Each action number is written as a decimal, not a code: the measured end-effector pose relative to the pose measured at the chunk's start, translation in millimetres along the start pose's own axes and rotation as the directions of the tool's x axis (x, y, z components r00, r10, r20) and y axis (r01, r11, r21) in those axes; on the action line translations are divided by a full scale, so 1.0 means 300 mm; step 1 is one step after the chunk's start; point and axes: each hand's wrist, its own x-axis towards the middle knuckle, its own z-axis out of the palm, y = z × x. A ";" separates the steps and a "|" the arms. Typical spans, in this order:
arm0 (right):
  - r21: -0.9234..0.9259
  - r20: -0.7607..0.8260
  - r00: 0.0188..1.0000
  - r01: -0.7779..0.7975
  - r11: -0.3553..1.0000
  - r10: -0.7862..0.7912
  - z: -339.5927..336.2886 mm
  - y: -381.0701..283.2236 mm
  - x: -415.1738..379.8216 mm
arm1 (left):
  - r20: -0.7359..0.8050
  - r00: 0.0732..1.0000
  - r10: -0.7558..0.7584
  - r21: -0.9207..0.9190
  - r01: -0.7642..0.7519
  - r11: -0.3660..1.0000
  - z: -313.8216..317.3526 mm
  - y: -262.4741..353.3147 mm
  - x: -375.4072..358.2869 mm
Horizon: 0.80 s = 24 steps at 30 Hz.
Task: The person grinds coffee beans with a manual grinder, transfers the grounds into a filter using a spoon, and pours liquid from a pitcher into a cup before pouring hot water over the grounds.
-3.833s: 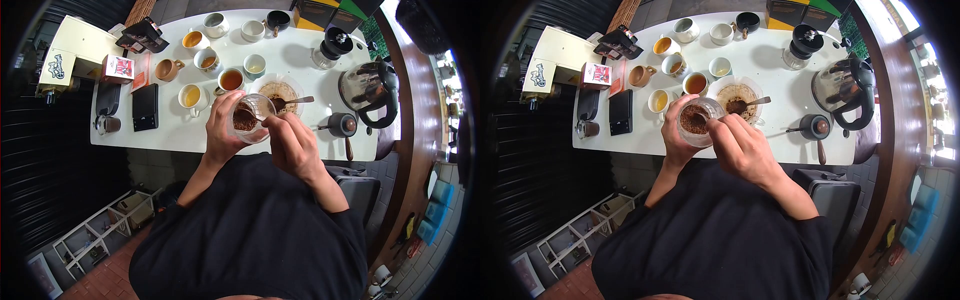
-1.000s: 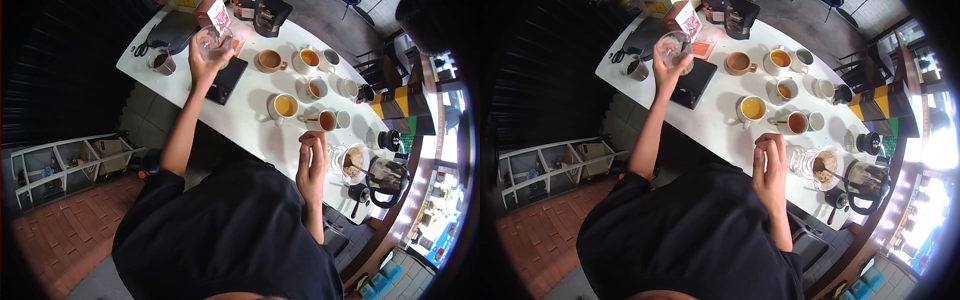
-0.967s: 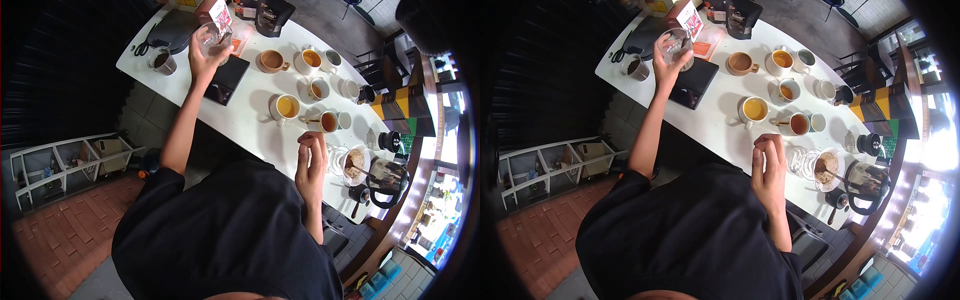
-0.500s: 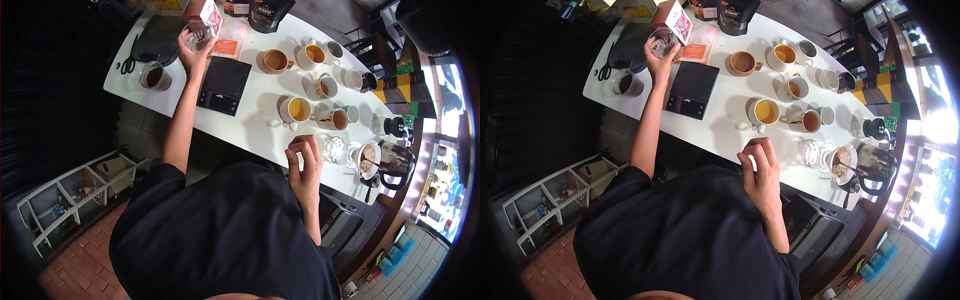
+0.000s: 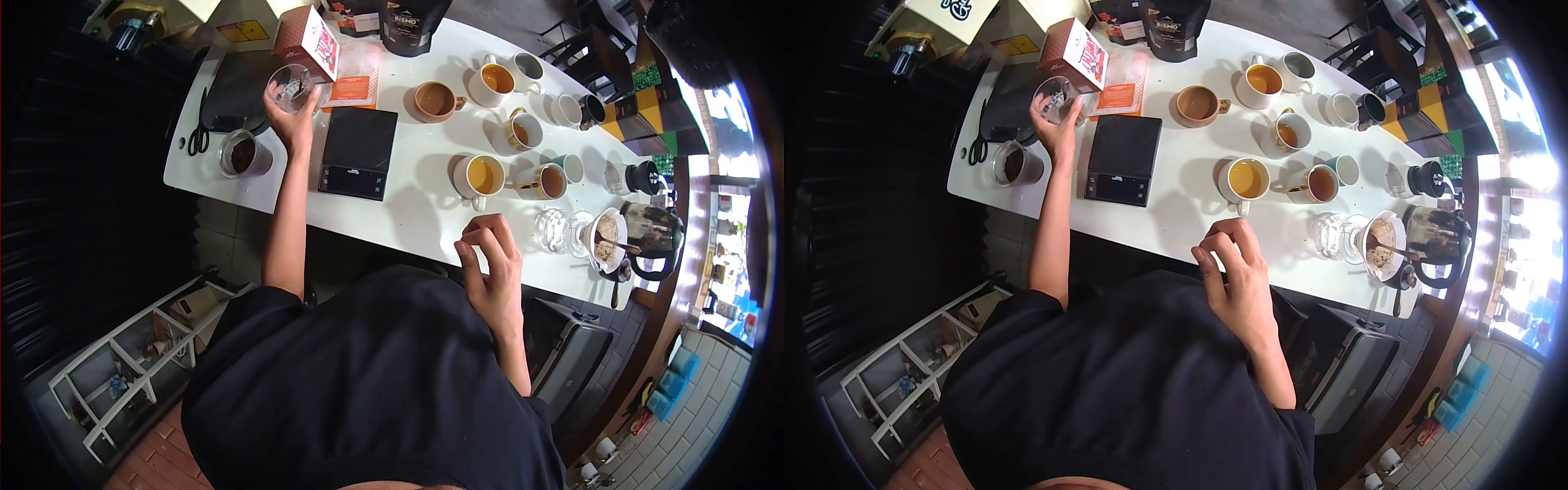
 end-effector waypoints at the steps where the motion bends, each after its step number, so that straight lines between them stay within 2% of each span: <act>1: 0.002 -0.004 1.000 -0.012 1.000 0.012 -0.001 0.000 -0.003 | 0.000 1.000 0.003 0.017 -0.003 1.000 0.000 -0.012 0.001; 13: 0.022 -0.039 0.999 -0.011 1.000 0.012 -0.029 0.011 -0.016 | 0.053 0.999 0.009 -0.013 -0.009 1.000 0.000 -0.063 0.016; 16: 0.020 -0.057 0.998 -0.010 1.000 0.011 -0.039 0.015 -0.020 | 0.052 0.999 -0.015 -0.108 0.020 0.994 0.012 -0.094 0.003; 18: 0.036 -0.058 0.998 -0.028 0.999 0.030 -0.045 0.023 -0.028 | 0.047 0.998 0.035 -0.022 -0.034 0.999 0.018 -0.115 -0.011; 20: 0.018 -0.083 0.996 -0.032 0.999 0.033 -0.049 0.036 -0.041 | 0.012 0.999 0.048 0.105 -0.049 0.993 0.010 -0.025 -0.059; 22: 0.028 -0.059 0.996 -0.058 0.998 0.060 -0.056 0.046 -0.056 | 0.028 1.000 0.005 0.039 -0.006 0.999 -0.022 0.095 -0.137; 24: 0.018 -0.088 0.993 -0.082 0.996 0.083 -0.064 0.058 -0.068 | 0.065 0.992 0.104 0.035 -0.106 0.994 -0.086 0.220 -0.236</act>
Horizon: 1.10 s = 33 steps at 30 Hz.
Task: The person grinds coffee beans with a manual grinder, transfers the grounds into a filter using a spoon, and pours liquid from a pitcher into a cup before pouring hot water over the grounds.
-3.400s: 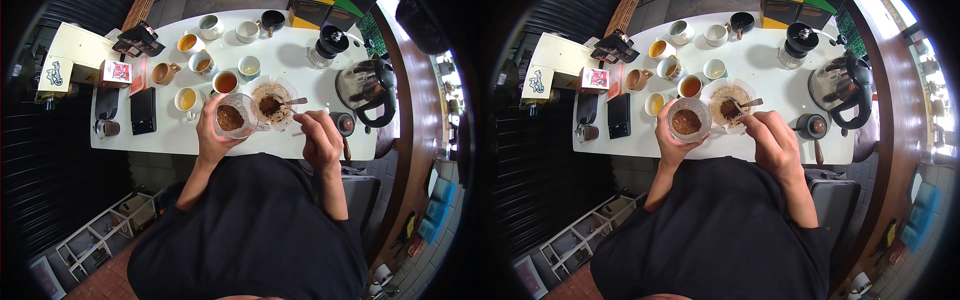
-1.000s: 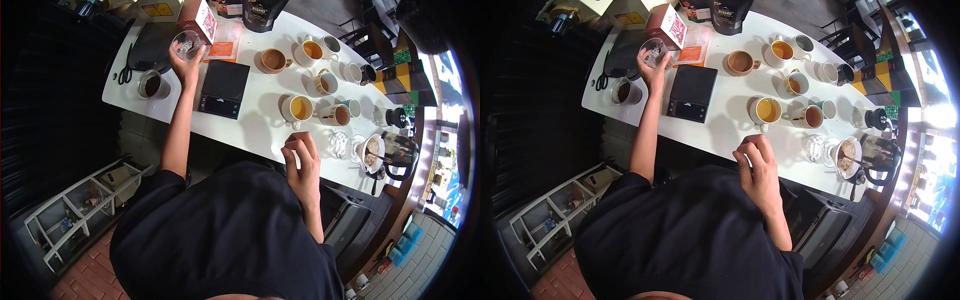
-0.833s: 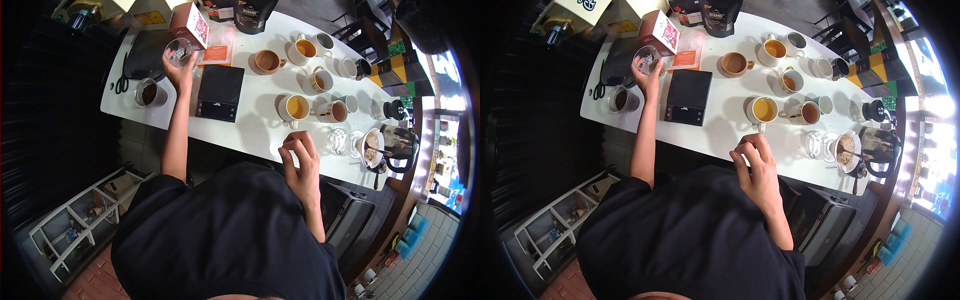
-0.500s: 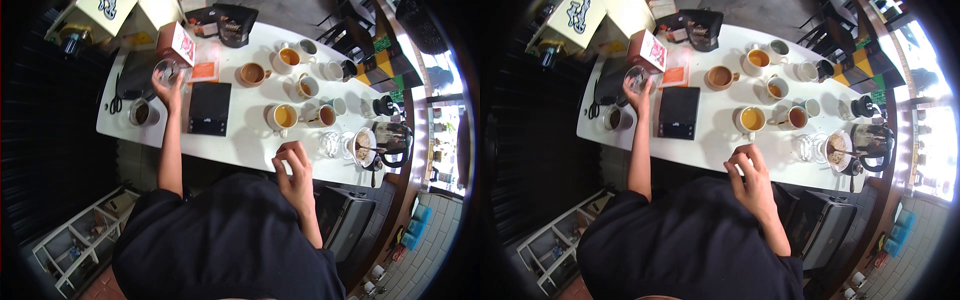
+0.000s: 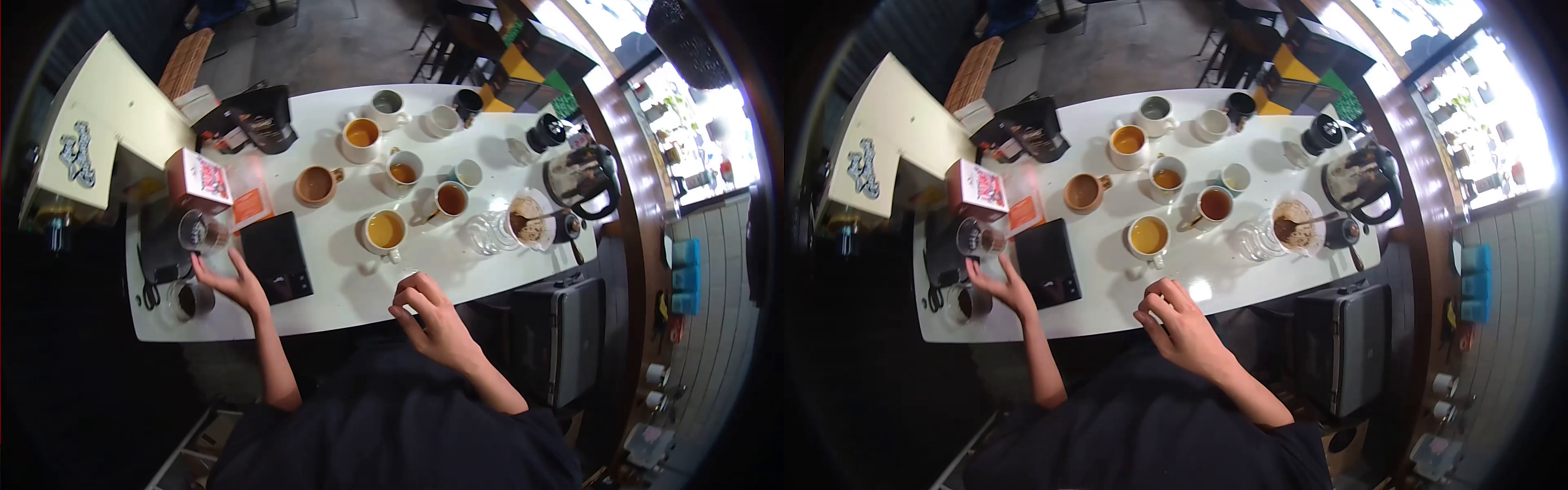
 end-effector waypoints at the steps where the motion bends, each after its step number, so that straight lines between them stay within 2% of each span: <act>1: 0.011 0.005 1.000 -0.012 1.000 0.012 -0.009 0.005 -0.007 | -0.024 0.994 0.111 0.012 -0.110 0.994 -0.013 0.105 -0.046; 2: 0.024 0.013 1.000 -0.024 0.999 0.023 -0.017 0.010 -0.017 | -0.049 0.975 0.219 0.028 -0.217 0.976 -0.030 0.199 -0.089; 4: 0.014 -0.003 0.999 -0.046 0.999 0.046 -0.040 0.017 -0.041 | -0.025 0.951 0.309 0.112 -0.304 0.946 -0.069 0.290 -0.144; 6: 0.035 -0.016 1.000 -0.021 0.999 0.021 -0.072 0.030 -0.058 | -0.014 0.951 0.309 -0.057 -0.310 0.949 -0.067 0.360 -0.174; 10: 0.055 -0.062 0.998 0.026 0.998 -0.022 -0.151 0.068 -0.111 | 0.097 0.868 0.487 -0.335 -0.433 0.837 0.001 0.495 -0.271; 12: 0.008 -0.096 0.992 0.086 0.996 -0.085 -0.220 0.076 -0.148 | 0.179 0.838 0.515 -0.552 -0.348 0.758 0.059 0.556 -0.357; 16: -0.016 -0.163 0.983 0.089 0.996 -0.090 -0.386 0.126 -0.264 | 0.384 0.745 0.545 -0.675 -0.176 0.717 0.155 0.732 -0.526; 18: 0.030 -0.252 0.967 0.052 0.998 -0.043 -0.468 0.165 -0.337 | 0.420 0.715 0.559 -0.649 -0.195 0.736 0.210 0.795 -0.608; 20: 0.085 -0.304 0.952 -0.005 0.996 0.031 -0.546 0.212 -0.417 | 0.602 0.700 0.384 -0.633 0.125 0.764 0.268 0.866 -0.699; 22: 0.072 -0.367 0.930 -0.008 0.997 0.034 -0.610 0.272 -0.483 | 0.648 0.675 0.353 -0.612 0.185 0.769 0.311 0.913 -0.761; 26: 0.106 -0.416 0.905 -0.046 0.993 0.086 -0.721 0.381 -0.606 | 0.651 0.686 0.325 -0.566 0.153 0.810 0.367 0.943 -0.860; 28: 0.134 -0.454 0.881 -0.081 0.988 0.134 -0.760 0.440 -0.644 | 0.615 0.737 0.280 -0.568 0.168 0.805 0.378 0.954 -0.904; 30: 0.109 -0.453 0.868 -0.175 0.979 0.205 -0.808 0.468 -0.673 | 0.634 0.730 0.256 -0.544 0.186 0.818 0.367 0.966 -0.937; 32: 0.055 -0.523 0.837 -0.156 0.986 0.161 -0.838 0.551 -0.700 | 0.621 0.749 0.231 -0.508 0.160 0.847 0.366 0.973 -0.955; 33: 0.098 -0.574 0.795 -0.175 0.980 0.199 -0.847 0.621 -0.709 | 0.618 0.756 0.216 -0.487 0.152 0.860 0.366 0.973 -0.964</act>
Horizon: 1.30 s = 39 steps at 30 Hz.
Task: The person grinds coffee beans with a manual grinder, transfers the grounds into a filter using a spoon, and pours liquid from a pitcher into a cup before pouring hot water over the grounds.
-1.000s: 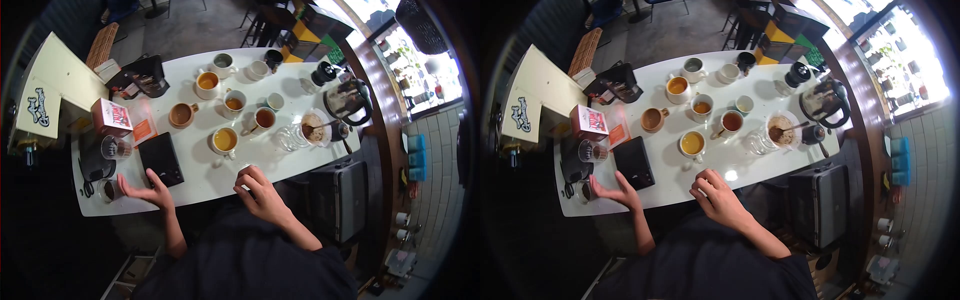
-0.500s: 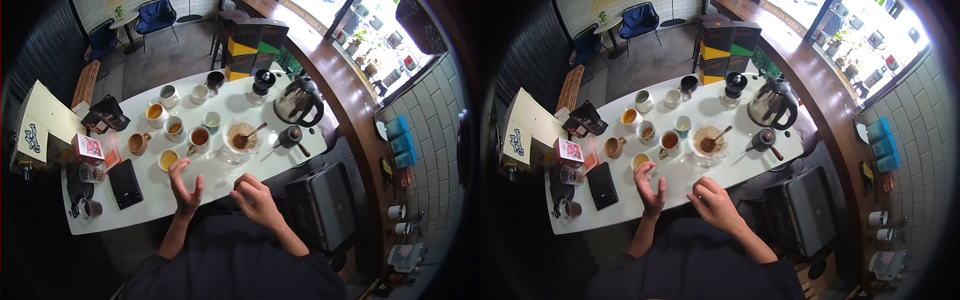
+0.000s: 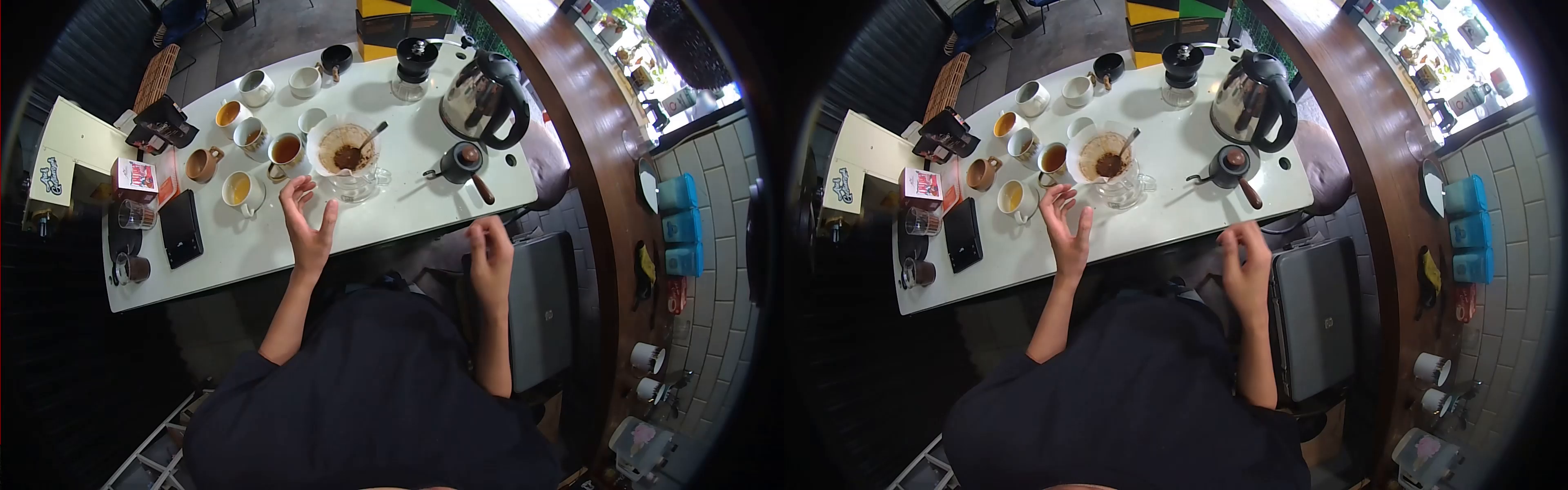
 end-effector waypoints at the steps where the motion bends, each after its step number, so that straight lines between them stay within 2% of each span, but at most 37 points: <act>1: 0.027 -0.064 0.997 -0.042 0.999 0.043 -0.009 0.066 0.018 | 0.007 1.000 -0.002 0.006 0.002 1.000 0.005 -0.001 -0.003; 3: -0.046 -0.164 0.982 -0.099 0.994 0.090 -0.036 0.164 0.081 | -0.035 0.999 0.007 0.045 -0.006 0.999 0.010 -0.004 -0.011; 5: -0.155 -0.213 0.975 -0.100 0.983 0.065 -0.061 0.262 0.162 | -0.025 0.999 0.022 0.072 -0.021 0.997 0.012 0.014 0.002; 7: -0.318 -0.157 0.970 -0.225 0.921 0.183 -0.086 0.410 0.262 | -0.034 0.999 0.030 0.093 -0.027 0.995 0.005 0.030 0.007; 8: -0.372 -0.066 0.952 -0.301 0.878 0.298 -0.097 0.481 0.308 | -0.030 0.999 0.020 0.103 -0.017 0.994 0.000 0.029 0.011; 9: -0.368 -0.058 0.953 -0.297 0.881 0.297 -0.111 0.513 0.320 | -0.035 0.999 0.022 0.110 -0.018 0.994 -0.004 0.030 0.009; 10: -0.166 0.175 0.839 -0.491 0.855 0.516 -0.119 0.543 0.346 | -0.050 0.999 0.005 0.102 0.000 0.995 -0.007 0.027 0.011; 11: -0.018 0.442 0.646 -0.687 0.727 0.622 -0.106 0.538 0.376 | -0.067 0.998 -0.012 0.095 0.019 0.995 -0.014 0.027 0.016; 12: 0.122 0.544 0.587 -0.762 0.636 0.599 -0.091 0.518 0.371 | -0.084 0.996 -0.011 0.106 0.020 0.994 -0.026 0.030 0.020; 13: 0.112 0.561 0.579 -0.761 0.639 0.592 -0.080 0.528 0.362 | -0.080 0.996 -0.026 0.120 0.035 0.992 -0.038 0.032 0.017; 15: 0.290 0.684 0.522 -0.835 0.467 0.510 -0.059 0.515 0.351 | -0.100 0.994 -0.053 0.140 0.066 0.988 -0.051 0.027 0.005; 16: 0.325 0.702 0.495 -0.863 0.388 0.512 -0.062 0.507 0.349 | -0.130 0.989 -0.073 0.113 0.088 0.990 -0.056 0.021 -0.002; 17: 0.310 0.714 0.478 -0.871 0.381 0.511 -0.055 0.515 0.353 | -0.153 0.984 -0.095 0.086 0.109 0.990 -0.064 0.018 -0.014; 19: 0.331 0.730 0.437 -0.899 0.287 0.526 -0.057 0.536 0.374 | -0.138 0.983 -0.119 0.094 0.133 0.987 -0.079 0.012 -0.035; 21: 0.316 0.709 0.425 -0.905 0.285 0.562 -0.037 0.538 0.388 | -0.120 0.985 -0.128 0.092 0.139 0.986 -0.095 0.007 -0.029; 25: 0.336 0.666 0.482 -0.875 0.348 0.570 0.028 0.507 0.360 | -0.064 0.991 -0.116 0.065 0.120 0.991 -0.149 -0.015 0.032; 27: 0.406 0.550 0.576 -0.817 0.409 0.605 0.062 0.480 0.326 | -0.045 0.992 -0.120 0.047 0.122 0.991 -0.178 -0.038 0.086; 30: 0.451 0.477 0.611 -0.787 0.421 0.631 0.108 0.478 0.286 | 0.123 0.988 -0.097 0.038 0.093 0.995 -0.189 -0.077 0.184; 31: 0.456 0.441 0.632 -0.769 0.448 0.637 0.120 0.478 0.276 | 0.123 0.988 -0.094 0.021 0.092 0.996 -0.179 -0.084 0.202; 34: 0.415 0.383 0.604 -0.788 0.454 0.699 0.128 0.434 0.263 | 0.351 0.929 -0.115 0.104 0.084 0.991 -0.152 -0.122 0.255; 36: 0.365 0.359 0.582 -0.807 0.464 0.730 0.130 0.416 0.265 | 0.402 0.913 -0.071 0.102 0.032 0.994 -0.124 -0.150 0.269; 38: 0.391 0.354 0.584 -0.802 0.452 0.731 0.136 0.410 0.263 | 0.476 0.879 -0.022 0.123 -0.041 0.992 -0.096 -0.187 0.281; 39: 0.411 0.361 0.586 -0.798 0.440 0.726 0.141 0.409 0.253 | 0.485 0.874 -0.029 0.118 -0.032 0.992 -0.088 -0.202 0.275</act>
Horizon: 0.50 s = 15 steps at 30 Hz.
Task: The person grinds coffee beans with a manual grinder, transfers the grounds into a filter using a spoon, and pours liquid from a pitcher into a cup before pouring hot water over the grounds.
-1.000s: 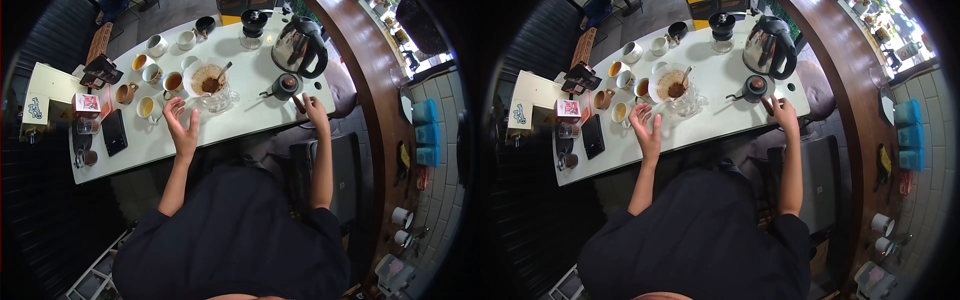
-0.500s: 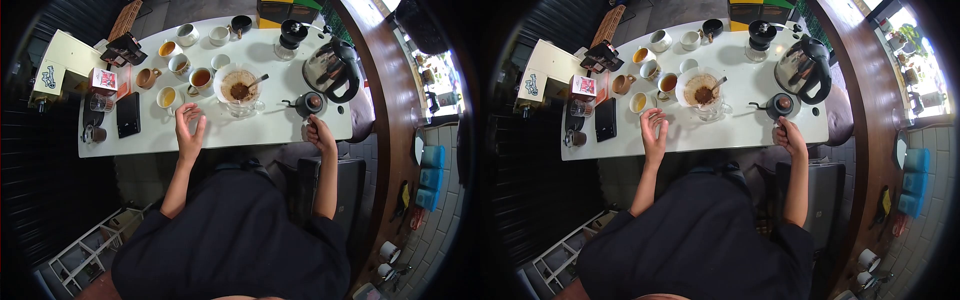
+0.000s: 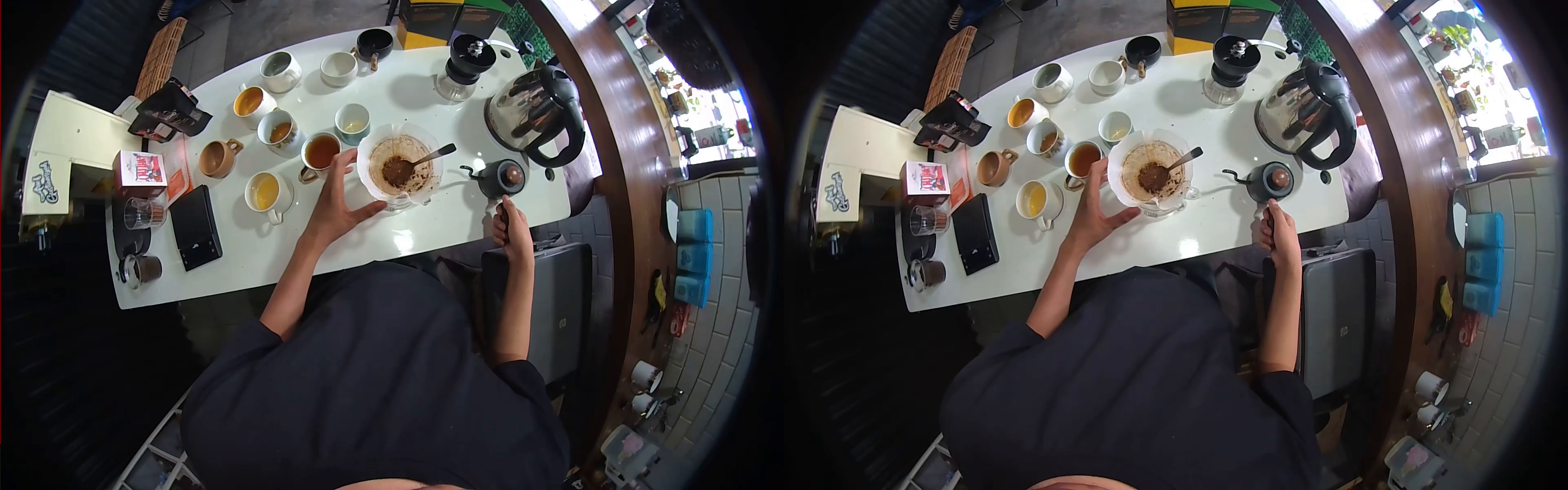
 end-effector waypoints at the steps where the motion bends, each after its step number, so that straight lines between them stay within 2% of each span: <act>1: -0.001 -0.011 1.000 -0.007 1.000 0.007 0.006 0.011 -0.001 | 0.008 1.000 0.013 0.017 -0.013 1.000 0.014 -0.008 -0.001; 2: 0.055 -0.013 1.000 0.018 0.998 -0.017 0.017 0.024 -0.001 | 0.014 1.000 0.026 0.035 -0.027 0.999 0.022 -0.008 0.003; 3: 0.111 -0.015 0.999 0.041 0.993 -0.039 0.028 0.037 -0.004 | 0.067 0.997 -0.043 0.011 0.043 0.999 0.020 -0.003 0.007; 7: 0.120 -0.092 0.995 0.056 0.991 -0.045 0.082 0.051 -0.003 | 0.058 0.998 -0.021 0.029 0.019 0.999 0.038 -0.020 0.023; 9: 0.124 -0.136 0.987 0.107 0.986 -0.090 0.099 0.068 -0.003 | 0.096 0.995 0.018 -0.025 -0.016 1.000 0.054 -0.042 0.030; 12: 0.174 -0.133 0.986 0.120 0.977 -0.097 0.132 0.055 -0.021 | 0.152 0.988 -0.034 -0.134 0.054 0.989 0.071 -0.058 0.040; 15: 0.153 -0.143 0.985 0.123 0.981 -0.101 0.162 0.020 -0.052 | 0.137 0.990 -0.037 -0.103 0.051 0.993 0.085 -0.063 0.042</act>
